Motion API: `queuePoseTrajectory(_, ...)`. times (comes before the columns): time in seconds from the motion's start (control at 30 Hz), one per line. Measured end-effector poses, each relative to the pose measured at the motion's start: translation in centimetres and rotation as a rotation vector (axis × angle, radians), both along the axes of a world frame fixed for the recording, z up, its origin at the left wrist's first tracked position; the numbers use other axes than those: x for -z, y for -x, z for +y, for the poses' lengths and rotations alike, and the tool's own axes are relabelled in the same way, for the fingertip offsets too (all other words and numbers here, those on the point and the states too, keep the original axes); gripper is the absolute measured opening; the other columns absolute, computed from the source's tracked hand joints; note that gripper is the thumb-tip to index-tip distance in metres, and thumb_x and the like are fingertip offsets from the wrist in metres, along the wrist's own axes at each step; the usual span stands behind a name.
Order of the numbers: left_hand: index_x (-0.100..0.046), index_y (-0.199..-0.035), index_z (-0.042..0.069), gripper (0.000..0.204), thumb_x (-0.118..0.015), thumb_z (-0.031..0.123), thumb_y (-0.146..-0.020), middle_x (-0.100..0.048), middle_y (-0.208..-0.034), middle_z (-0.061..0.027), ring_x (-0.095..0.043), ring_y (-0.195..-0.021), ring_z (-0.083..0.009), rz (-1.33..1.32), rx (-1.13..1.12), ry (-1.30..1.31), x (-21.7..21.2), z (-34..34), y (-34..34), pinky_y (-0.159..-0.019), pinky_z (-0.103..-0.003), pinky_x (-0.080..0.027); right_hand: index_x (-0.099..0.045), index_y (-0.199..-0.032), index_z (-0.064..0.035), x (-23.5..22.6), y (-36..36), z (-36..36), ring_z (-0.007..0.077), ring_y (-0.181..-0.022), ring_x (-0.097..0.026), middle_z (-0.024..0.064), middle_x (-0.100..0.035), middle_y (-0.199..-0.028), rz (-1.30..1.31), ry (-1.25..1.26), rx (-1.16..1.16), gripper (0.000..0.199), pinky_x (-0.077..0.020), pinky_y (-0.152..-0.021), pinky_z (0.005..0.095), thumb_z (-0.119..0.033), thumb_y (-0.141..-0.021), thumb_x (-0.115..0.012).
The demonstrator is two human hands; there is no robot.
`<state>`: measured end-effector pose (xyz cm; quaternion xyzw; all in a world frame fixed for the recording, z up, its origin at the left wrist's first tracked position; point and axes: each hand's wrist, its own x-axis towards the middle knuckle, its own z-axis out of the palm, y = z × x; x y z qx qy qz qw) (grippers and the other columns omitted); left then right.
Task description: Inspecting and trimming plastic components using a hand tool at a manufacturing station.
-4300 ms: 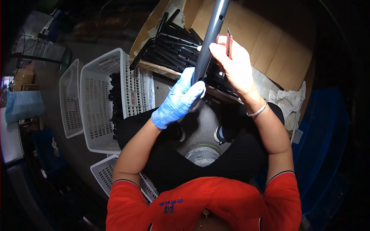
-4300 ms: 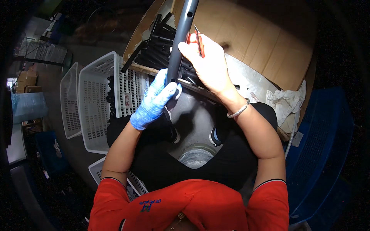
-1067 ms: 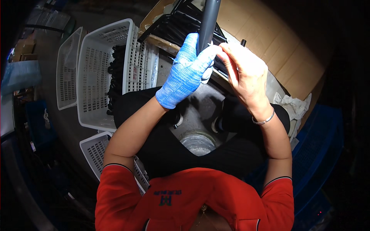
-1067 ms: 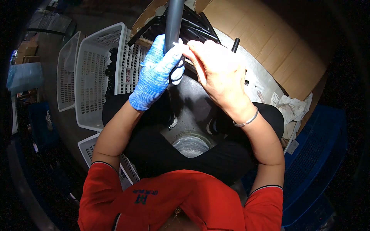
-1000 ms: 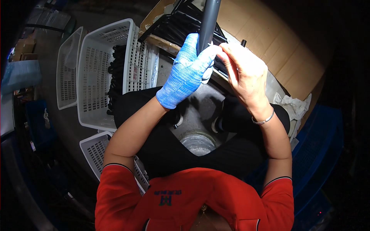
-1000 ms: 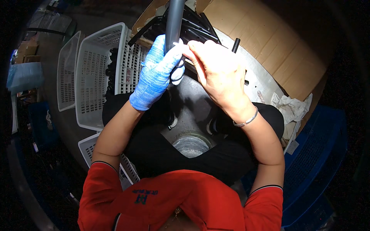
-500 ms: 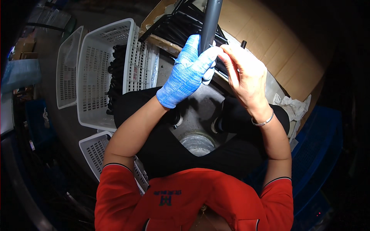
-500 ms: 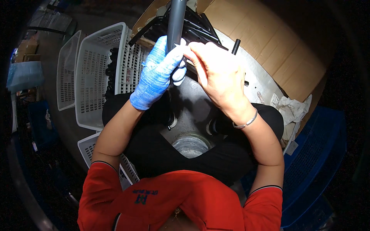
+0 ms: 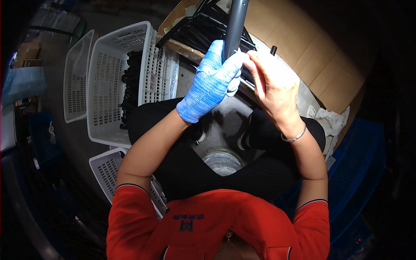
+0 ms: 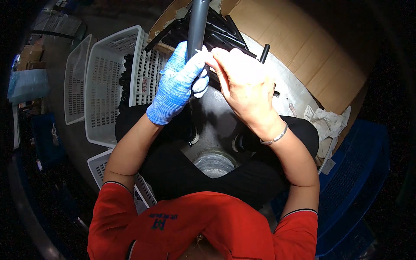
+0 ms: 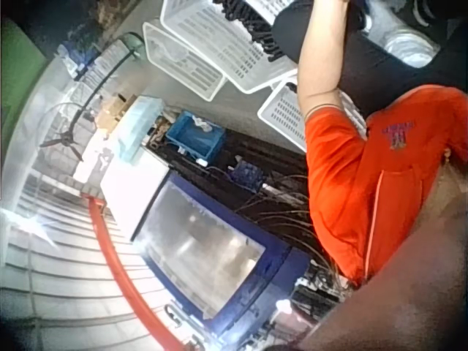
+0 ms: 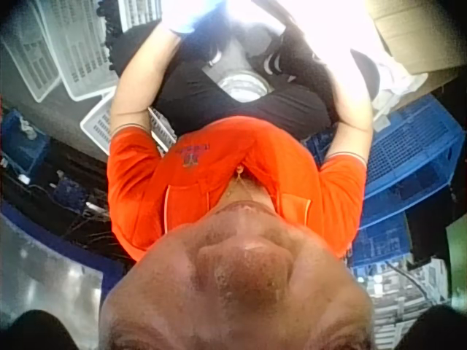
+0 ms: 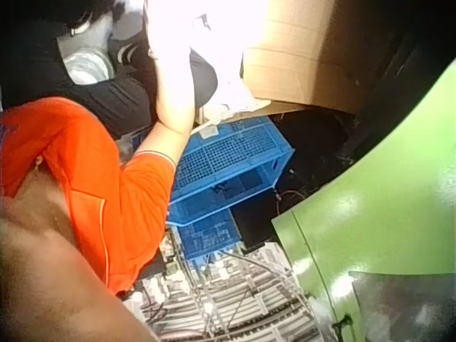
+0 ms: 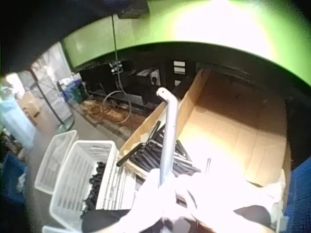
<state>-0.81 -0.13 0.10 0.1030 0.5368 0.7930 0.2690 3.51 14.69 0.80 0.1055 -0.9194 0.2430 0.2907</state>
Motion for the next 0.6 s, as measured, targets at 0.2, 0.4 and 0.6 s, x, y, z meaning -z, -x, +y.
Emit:
queuePoseTrajectory(0.2, -0.043, -0.104, 0.008, 0.019, -0.055, 0.017, -0.093, -0.049, -0.071, -0.0017, -0.047, -0.05, -0.0039, 0.019, -0.013, 0.021, -0.1, 0.1, 0.2, -0.042, -0.019, -0.04, -0.065, -0.096, -0.0024, 0.0, 0.2, 0.3, 0.019, -0.072, -0.065, 0.0094, -0.067, -0.084, -0.006, 0.002, -0.017, 0.017, -0.051, -0.067, 0.026, -0.011, -0.081, -0.069)
queuePoseTrajectory(0.4, -0.04, -0.112, 0.005, 0.024, -0.052, 0.013, -0.093, -0.049, -0.071, -0.0019, -0.048, -0.052, -0.0048, 0.064, 0.052, 0.051, -0.3, 0.5, -0.1, -0.044, -0.02, -0.041, -0.06, -0.102, -0.0013, 0.1, 1.4, 0.3, 0.0064, -0.084, -0.054, 0.001, -0.061, -0.091, -0.485, 0.923, -0.136, 0.02, -0.0448, -0.078, 0.0227, -0.01, -0.085, -0.066)
queuePoseTrajectory(0.6, -0.038, -0.115, 0.006, 0.027, -0.052, 0.014, -0.094, -0.048, -0.073, -0.0018, -0.048, -0.053, -0.0047, 0.052, 0.142, 0.082, 0.0, 0.3, -0.3, -0.045, -0.02, -0.041, -0.061, -0.104, -0.0026, 0.7, 2.0, 1.5, 0.0066, -0.083, -0.051, -0.0018, -0.057, -0.09, -0.593, 0.934, -0.199, 0.032, -0.0419, -0.08, 0.0226, -0.024, -0.082, -0.071)
